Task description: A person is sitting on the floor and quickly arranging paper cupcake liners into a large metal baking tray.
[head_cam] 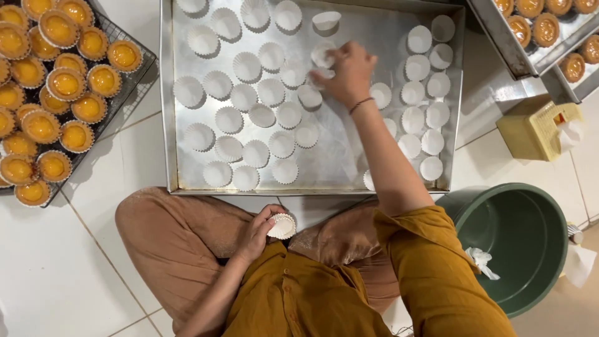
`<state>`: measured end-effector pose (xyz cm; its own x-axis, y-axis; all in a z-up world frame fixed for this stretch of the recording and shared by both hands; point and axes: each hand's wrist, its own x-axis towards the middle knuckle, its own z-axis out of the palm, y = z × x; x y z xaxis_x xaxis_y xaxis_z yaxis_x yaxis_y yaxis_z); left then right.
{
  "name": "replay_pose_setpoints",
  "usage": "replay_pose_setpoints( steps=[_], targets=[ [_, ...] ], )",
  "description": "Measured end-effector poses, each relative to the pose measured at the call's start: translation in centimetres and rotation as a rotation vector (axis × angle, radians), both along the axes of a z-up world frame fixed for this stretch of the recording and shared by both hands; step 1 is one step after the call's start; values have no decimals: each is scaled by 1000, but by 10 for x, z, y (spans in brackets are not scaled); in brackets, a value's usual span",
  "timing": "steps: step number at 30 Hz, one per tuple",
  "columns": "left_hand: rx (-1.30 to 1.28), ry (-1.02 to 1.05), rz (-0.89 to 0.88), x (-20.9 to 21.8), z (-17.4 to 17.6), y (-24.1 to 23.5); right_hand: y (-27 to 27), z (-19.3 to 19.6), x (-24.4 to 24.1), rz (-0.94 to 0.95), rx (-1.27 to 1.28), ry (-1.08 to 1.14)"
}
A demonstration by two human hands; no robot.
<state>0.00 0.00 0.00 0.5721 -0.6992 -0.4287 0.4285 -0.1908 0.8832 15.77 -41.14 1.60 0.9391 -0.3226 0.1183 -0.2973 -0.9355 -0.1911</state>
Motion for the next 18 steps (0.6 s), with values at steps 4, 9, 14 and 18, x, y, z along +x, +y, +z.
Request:
replay_pose_setpoints(
  steps=[4, 9, 14, 18],
  targets=[
    [-26, 2, -9, -1, 5, 0, -21, 20, 1, -80, 68, -6],
    [-20, -7, 9, -1, 4, -1, -35, -7, 10, 307, -10, -97],
    [-36, -2, 4, -3, 2, 1, -45, -30, 12, 314, -66, -124],
    [-57, 12, 19, -1, 3, -1, -87, -17, -10, 251, 96, -215]
  ],
)
